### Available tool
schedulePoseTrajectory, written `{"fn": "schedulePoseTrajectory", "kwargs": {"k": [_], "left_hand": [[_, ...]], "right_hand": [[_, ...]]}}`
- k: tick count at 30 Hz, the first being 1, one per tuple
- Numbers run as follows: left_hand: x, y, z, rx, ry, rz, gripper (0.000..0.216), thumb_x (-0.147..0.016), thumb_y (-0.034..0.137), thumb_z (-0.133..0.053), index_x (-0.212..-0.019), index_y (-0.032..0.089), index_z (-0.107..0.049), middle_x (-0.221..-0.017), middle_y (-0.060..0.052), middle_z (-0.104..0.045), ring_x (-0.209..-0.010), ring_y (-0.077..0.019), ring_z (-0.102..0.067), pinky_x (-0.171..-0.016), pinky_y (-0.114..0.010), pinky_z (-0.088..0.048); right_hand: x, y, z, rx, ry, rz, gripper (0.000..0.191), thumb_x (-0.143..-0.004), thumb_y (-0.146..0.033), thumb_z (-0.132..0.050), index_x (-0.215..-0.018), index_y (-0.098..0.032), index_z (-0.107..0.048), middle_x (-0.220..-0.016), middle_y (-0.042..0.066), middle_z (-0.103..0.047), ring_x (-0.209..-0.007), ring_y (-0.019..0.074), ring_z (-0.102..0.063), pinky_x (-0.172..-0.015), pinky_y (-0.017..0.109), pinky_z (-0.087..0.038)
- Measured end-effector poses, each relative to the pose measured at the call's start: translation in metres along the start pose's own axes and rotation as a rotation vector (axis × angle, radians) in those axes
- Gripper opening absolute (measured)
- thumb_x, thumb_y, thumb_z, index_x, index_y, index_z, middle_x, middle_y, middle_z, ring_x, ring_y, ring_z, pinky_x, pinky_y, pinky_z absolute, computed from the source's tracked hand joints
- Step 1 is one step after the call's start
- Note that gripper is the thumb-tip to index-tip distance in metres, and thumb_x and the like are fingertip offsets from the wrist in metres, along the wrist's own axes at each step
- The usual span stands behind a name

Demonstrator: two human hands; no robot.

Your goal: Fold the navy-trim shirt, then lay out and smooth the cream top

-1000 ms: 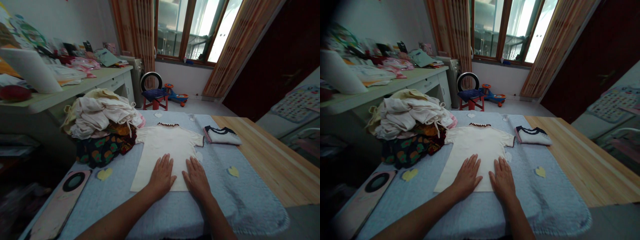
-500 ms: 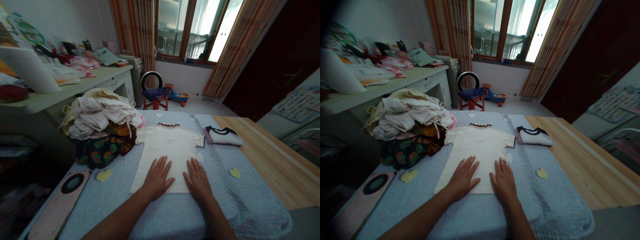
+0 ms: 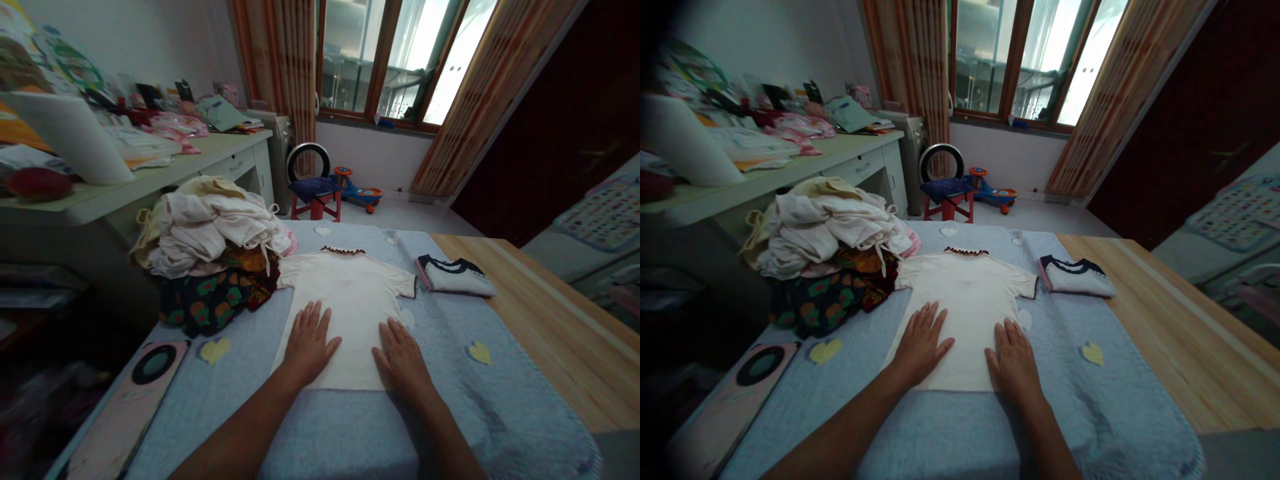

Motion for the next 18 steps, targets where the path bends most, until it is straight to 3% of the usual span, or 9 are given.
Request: {"fn": "schedulePoseTrajectory", "kwargs": {"k": [3,7,11,18], "left_hand": [[0.0,0.001,0.001,0.003,0.005,-0.001,0.061,-0.094,0.054,-0.045,-0.145,0.021,-0.044,-0.155,-0.012,-0.037,-0.146,-0.0301,-0.027,-0.117,-0.049,-0.026],[0.0,0.001,0.005,0.006,0.021,-0.005,0.052,-0.096,0.044,-0.044,-0.144,0.023,-0.045,-0.154,-0.011,-0.039,-0.144,-0.0288,-0.03,-0.117,-0.048,-0.026],[0.0,0.001,0.008,0.021,0.038,-0.002,0.047,-0.098,0.033,-0.042,-0.143,0.025,-0.046,-0.154,-0.009,-0.04,-0.144,-0.0274,-0.032,-0.117,-0.047,-0.026],[-0.002,-0.001,0.006,0.038,0.014,0.022,0.046,-0.097,0.032,-0.044,-0.142,0.026,-0.047,-0.154,-0.008,-0.04,-0.144,-0.0283,-0.031,-0.116,-0.047,-0.028]], "right_hand": [[-0.012,-0.013,0.008,0.002,0.022,0.04,0.047,-0.09,-0.028,-0.051,-0.135,-0.013,-0.053,-0.146,0.018,-0.046,-0.138,0.03,-0.039,-0.114,0.044,-0.03],[-0.03,-0.056,0.015,-0.078,0.075,0.2,0.045,-0.092,-0.014,-0.041,-0.135,-0.013,-0.053,-0.148,0.015,-0.045,-0.14,0.0253,-0.037,-0.115,0.04,-0.03],[-0.037,-0.09,0.011,-0.17,0.091,0.299,0.046,-0.094,-0.014,-0.038,-0.139,-0.013,-0.051,-0.151,0.011,-0.044,-0.142,0.0232,-0.034,-0.115,0.04,-0.03],[-0.034,-0.093,0.006,-0.186,0.037,0.263,0.049,-0.095,-0.023,-0.041,-0.143,-0.018,-0.046,-0.154,0.006,-0.039,-0.143,0.0233,-0.031,-0.117,0.041,-0.025]]}}
Point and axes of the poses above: each hand's wrist, its own x-axis away from the middle knuckle, its own z-axis out of the back of the hand, y = z × x, the point moved 8 cm from there along -x, towards the middle knuckle
